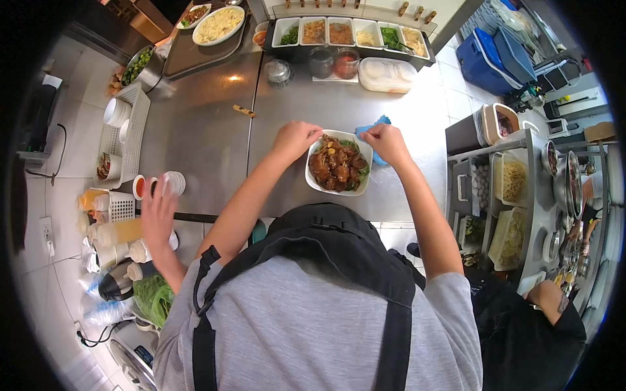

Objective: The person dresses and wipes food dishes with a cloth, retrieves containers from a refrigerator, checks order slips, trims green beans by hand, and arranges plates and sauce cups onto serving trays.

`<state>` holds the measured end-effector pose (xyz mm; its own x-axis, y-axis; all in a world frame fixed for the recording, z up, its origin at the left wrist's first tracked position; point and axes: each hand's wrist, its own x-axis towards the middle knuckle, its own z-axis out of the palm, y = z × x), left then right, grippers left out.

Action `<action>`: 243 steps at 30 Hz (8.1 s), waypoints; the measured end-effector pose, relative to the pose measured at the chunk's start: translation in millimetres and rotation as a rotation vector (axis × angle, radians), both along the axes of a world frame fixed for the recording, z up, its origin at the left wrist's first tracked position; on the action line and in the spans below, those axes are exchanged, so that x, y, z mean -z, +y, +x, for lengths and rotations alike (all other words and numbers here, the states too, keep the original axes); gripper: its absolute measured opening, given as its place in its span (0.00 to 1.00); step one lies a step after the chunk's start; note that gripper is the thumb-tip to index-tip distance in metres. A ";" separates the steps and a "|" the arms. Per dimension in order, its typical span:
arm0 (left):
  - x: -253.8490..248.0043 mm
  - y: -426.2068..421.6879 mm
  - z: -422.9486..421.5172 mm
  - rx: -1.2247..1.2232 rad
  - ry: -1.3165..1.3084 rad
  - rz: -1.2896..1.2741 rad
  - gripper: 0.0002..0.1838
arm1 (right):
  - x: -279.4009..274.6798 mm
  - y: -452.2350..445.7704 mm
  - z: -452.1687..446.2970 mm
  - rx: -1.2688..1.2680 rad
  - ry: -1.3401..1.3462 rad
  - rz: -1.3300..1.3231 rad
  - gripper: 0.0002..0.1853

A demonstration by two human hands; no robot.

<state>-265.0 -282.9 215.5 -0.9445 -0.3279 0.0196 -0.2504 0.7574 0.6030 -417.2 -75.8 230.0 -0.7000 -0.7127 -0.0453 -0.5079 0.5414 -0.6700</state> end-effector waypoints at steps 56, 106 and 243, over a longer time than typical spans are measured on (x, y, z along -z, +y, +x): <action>4.7 -3.2 43.4 -0.525 0.007 0.737 0.13 | 37.6 -3.9 19.6 0.163 -0.800 -0.251 0.24; -6.8 33.4 31.8 -0.411 0.243 0.947 0.15 | 43.7 16.1 80.6 0.210 -1.917 -0.918 0.22; 161.1 279.1 399.5 -1.653 -0.220 0.167 0.19 | -73.1 10.3 118.4 -0.290 -0.548 -0.562 0.10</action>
